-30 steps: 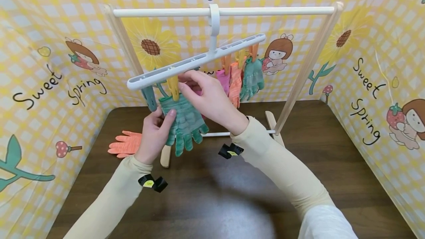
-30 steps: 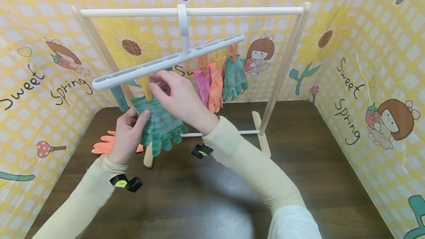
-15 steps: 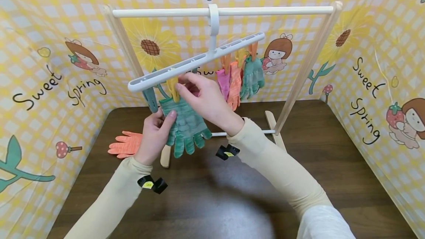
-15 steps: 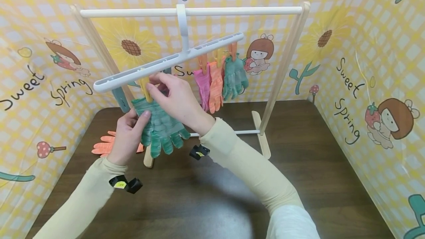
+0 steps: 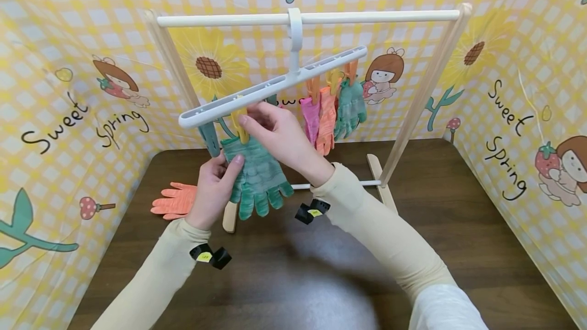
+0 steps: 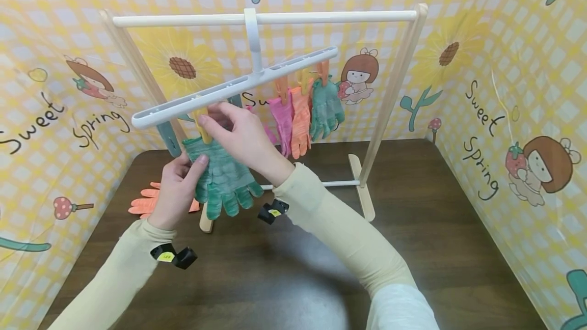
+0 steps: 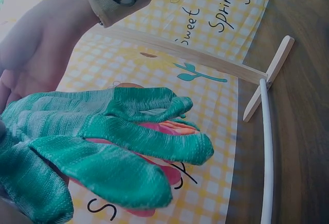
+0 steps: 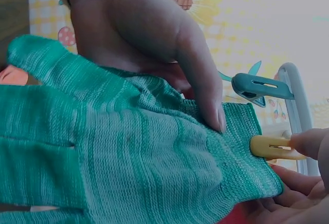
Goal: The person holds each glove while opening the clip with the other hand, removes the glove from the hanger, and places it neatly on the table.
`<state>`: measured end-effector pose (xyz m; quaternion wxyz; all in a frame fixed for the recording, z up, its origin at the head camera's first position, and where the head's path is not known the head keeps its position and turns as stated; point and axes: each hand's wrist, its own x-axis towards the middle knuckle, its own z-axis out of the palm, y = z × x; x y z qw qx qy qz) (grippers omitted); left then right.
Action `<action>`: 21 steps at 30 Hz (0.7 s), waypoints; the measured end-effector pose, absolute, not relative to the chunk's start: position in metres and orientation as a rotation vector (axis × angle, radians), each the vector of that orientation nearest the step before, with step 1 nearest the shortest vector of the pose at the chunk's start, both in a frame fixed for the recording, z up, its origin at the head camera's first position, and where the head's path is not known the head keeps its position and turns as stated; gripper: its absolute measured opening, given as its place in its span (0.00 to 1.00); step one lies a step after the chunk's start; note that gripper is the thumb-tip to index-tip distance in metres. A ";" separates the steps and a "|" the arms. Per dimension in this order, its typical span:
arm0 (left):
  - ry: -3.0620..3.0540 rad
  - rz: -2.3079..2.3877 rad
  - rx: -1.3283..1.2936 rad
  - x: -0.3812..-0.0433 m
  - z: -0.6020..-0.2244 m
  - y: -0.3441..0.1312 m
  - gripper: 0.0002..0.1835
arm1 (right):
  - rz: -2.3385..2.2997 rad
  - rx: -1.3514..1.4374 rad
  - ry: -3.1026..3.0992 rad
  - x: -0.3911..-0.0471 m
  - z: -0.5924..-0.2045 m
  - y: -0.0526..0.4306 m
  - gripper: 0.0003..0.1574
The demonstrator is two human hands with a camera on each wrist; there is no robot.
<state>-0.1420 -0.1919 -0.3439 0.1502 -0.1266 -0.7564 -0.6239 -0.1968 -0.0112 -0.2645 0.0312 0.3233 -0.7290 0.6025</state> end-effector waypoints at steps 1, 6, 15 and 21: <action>-2.172 -1.796 -0.366 -0.142 -0.344 -0.192 0.15 | 1.879 0.995 -2.252 -0.197 -0.265 -0.011 0.20; -2.166 -1.795 -0.371 -0.141 -0.346 -0.192 0.15 | 2.021 0.997 -2.254 -0.202 -0.266 -0.011 0.21; -2.176 -1.765 -0.402 -0.142 -0.349 -0.193 0.14 | 2.103 1.001 -2.211 -0.205 -0.267 -0.013 0.19; -2.200 -1.730 -0.400 -0.143 -0.351 -0.193 0.14 | 2.126 0.985 -2.195 -0.204 -0.268 -0.013 0.18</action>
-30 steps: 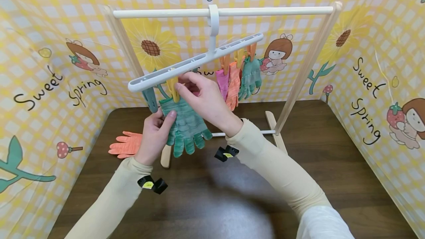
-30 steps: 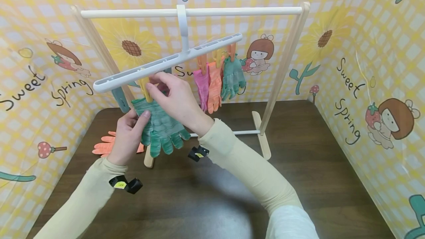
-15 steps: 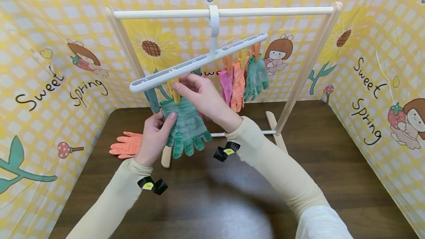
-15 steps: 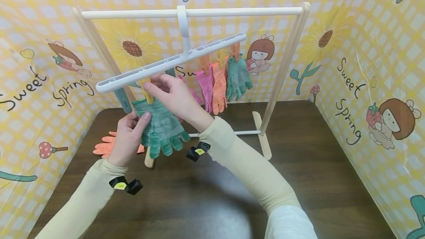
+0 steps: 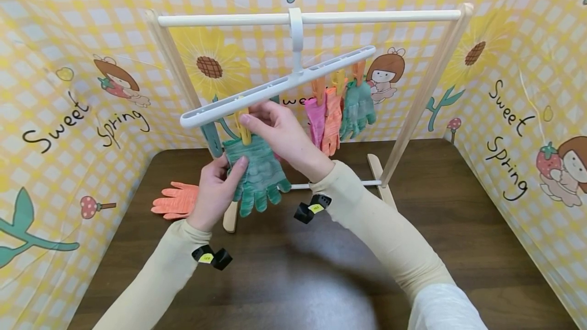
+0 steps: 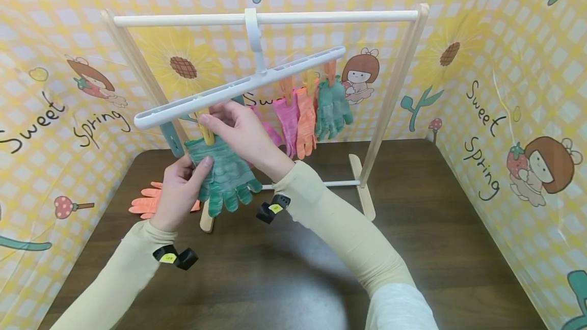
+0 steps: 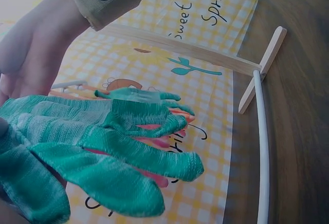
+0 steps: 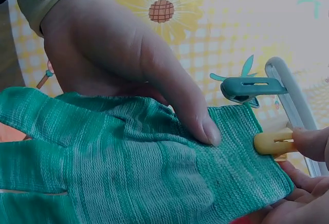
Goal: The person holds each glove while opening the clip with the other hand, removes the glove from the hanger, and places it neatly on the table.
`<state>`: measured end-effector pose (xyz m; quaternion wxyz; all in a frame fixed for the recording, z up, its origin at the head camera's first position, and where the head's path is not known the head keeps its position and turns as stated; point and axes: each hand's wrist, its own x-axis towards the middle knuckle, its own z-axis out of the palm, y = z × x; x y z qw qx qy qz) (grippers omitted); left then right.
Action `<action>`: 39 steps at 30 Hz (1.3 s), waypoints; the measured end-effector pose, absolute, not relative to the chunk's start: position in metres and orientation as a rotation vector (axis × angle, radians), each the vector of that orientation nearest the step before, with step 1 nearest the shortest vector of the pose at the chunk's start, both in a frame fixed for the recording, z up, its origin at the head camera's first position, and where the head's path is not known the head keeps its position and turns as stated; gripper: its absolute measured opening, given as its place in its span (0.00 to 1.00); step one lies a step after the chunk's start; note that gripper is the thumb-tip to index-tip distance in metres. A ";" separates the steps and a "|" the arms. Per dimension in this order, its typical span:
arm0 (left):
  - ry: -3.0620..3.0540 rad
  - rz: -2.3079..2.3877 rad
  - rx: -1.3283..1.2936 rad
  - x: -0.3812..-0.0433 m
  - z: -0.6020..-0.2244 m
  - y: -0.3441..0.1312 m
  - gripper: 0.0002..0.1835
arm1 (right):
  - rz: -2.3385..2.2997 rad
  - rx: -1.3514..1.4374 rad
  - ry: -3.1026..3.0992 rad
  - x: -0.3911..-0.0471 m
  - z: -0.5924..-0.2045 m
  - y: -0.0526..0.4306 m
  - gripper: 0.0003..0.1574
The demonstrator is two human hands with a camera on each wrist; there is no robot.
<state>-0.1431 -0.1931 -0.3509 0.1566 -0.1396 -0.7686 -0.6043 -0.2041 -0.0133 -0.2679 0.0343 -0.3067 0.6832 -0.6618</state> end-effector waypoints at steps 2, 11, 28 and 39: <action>-2.206 -1.715 -0.399 -0.143 -0.351 -0.193 0.14 | -2.036 -0.938 2.103 -0.203 -0.267 -0.013 0.17; -2.212 -1.722 -0.427 -0.138 -0.356 -0.193 0.13 | -2.055 -0.919 2.091 -0.200 -0.267 -0.012 0.18; -2.268 -1.750 -0.398 -0.134 -0.368 -0.197 0.14 | -2.038 -0.992 2.168 -0.198 -0.270 -0.010 0.19; -2.257 -1.750 -0.408 -0.133 -0.368 -0.197 0.14 | -1.984 -1.071 2.268 -0.196 -0.269 -0.007 0.18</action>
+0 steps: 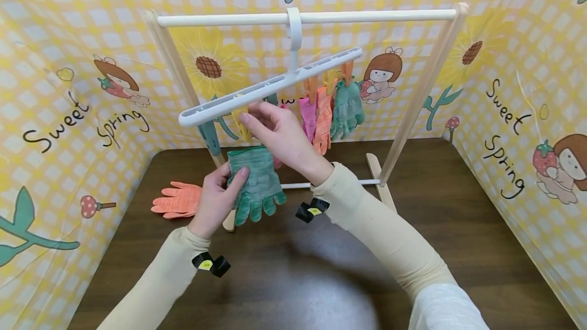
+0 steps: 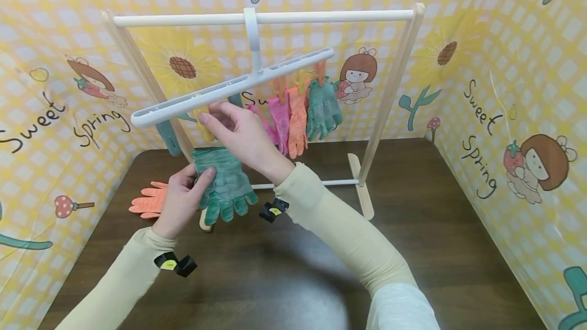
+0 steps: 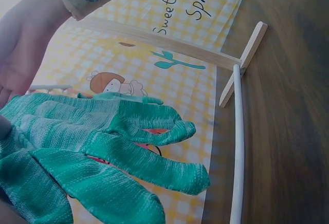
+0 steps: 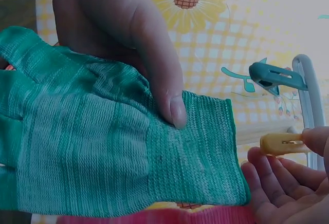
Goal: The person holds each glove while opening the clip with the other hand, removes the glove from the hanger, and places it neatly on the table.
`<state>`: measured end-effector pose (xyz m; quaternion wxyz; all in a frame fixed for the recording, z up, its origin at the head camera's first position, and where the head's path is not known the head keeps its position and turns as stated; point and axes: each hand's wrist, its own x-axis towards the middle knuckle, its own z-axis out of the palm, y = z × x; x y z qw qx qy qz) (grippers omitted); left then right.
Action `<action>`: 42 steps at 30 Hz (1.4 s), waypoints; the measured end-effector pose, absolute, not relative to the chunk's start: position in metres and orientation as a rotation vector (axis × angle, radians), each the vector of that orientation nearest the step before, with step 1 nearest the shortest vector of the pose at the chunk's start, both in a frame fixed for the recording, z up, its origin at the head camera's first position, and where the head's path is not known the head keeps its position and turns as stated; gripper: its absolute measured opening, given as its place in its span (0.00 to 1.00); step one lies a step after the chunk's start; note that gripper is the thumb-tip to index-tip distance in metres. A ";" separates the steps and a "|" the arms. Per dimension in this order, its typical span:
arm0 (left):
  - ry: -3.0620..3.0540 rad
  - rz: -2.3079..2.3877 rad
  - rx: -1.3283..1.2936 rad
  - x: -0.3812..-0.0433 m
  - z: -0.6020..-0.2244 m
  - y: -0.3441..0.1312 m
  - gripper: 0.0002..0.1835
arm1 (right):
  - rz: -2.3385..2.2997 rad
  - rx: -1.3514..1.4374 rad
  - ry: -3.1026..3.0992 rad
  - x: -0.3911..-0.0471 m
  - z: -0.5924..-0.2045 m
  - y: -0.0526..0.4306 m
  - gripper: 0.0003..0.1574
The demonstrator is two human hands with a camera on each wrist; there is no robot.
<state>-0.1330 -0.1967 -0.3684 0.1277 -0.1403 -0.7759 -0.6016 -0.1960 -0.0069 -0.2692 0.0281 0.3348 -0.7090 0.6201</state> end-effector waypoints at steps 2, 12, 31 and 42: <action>-2.262 -1.753 -0.404 -0.133 -0.369 -0.197 0.14 | 1.881 1.032 -2.202 -0.195 -0.269 -0.006 0.18; -2.294 -1.745 -0.355 -0.134 -0.372 -0.199 0.15 | 1.781 1.071 -2.158 -0.189 -0.272 0.002 0.19; -2.342 -1.625 -0.374 -0.131 -0.389 -0.214 0.14 | 1.659 0.881 -2.282 -0.192 -0.308 0.065 0.17; -2.365 -1.301 -0.461 -0.132 -0.404 -0.228 0.07 | 1.627 0.767 -2.396 -0.196 -0.340 0.102 0.18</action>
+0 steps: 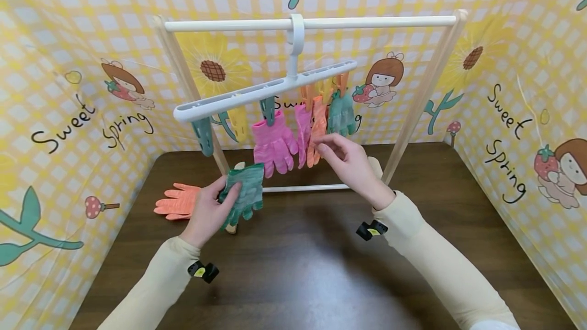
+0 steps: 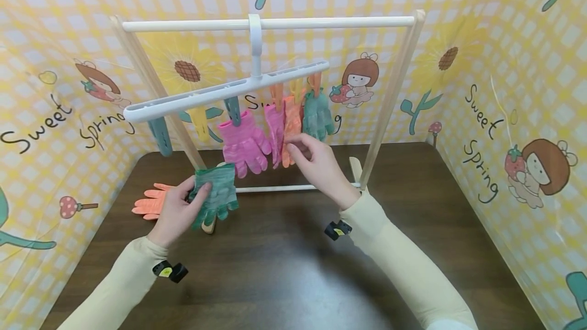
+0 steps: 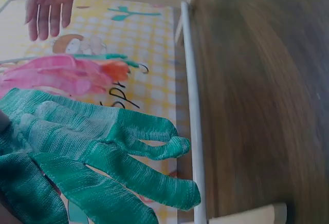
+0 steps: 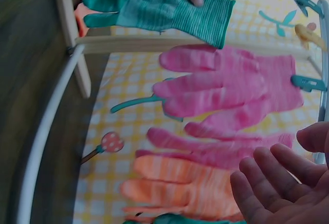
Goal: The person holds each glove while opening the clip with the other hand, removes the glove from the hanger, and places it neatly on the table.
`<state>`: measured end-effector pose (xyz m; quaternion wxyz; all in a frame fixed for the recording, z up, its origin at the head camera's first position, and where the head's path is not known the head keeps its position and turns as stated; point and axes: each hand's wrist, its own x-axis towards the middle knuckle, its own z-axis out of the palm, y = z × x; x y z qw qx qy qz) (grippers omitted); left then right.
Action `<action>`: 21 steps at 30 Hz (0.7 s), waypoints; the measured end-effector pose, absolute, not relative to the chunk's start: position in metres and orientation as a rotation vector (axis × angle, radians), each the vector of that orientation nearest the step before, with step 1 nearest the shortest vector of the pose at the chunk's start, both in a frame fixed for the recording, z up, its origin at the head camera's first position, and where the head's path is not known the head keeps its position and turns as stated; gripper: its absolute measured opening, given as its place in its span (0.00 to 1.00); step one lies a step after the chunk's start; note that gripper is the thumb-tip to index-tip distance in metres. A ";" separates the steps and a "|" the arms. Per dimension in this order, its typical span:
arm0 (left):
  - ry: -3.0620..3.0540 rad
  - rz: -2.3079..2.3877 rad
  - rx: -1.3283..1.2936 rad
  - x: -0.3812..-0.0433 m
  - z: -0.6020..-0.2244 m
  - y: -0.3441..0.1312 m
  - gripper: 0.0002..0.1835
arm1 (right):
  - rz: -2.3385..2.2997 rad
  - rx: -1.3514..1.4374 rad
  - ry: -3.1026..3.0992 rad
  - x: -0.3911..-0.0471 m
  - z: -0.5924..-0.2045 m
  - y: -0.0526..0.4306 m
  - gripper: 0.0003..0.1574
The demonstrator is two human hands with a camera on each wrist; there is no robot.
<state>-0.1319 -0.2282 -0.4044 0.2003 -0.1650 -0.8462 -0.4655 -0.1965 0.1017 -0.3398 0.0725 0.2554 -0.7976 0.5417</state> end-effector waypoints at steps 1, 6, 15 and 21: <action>-2.357 -1.263 -0.482 -0.133 -0.406 -0.229 0.06 | 1.627 0.761 -2.404 -0.197 -0.342 0.105 0.18; -2.332 -1.028 -0.568 -0.142 -0.416 -0.232 0.04 | 1.591 0.710 -2.470 -0.197 -0.354 0.117 0.19; -2.313 -0.664 -0.594 -0.156 -0.429 -0.223 0.05 | 1.588 0.698 -2.483 -0.196 -0.380 0.132 0.15; -2.350 -0.514 -0.589 -0.159 -0.447 -0.207 0.07 | 1.559 0.650 -2.531 -0.191 -0.394 0.149 0.15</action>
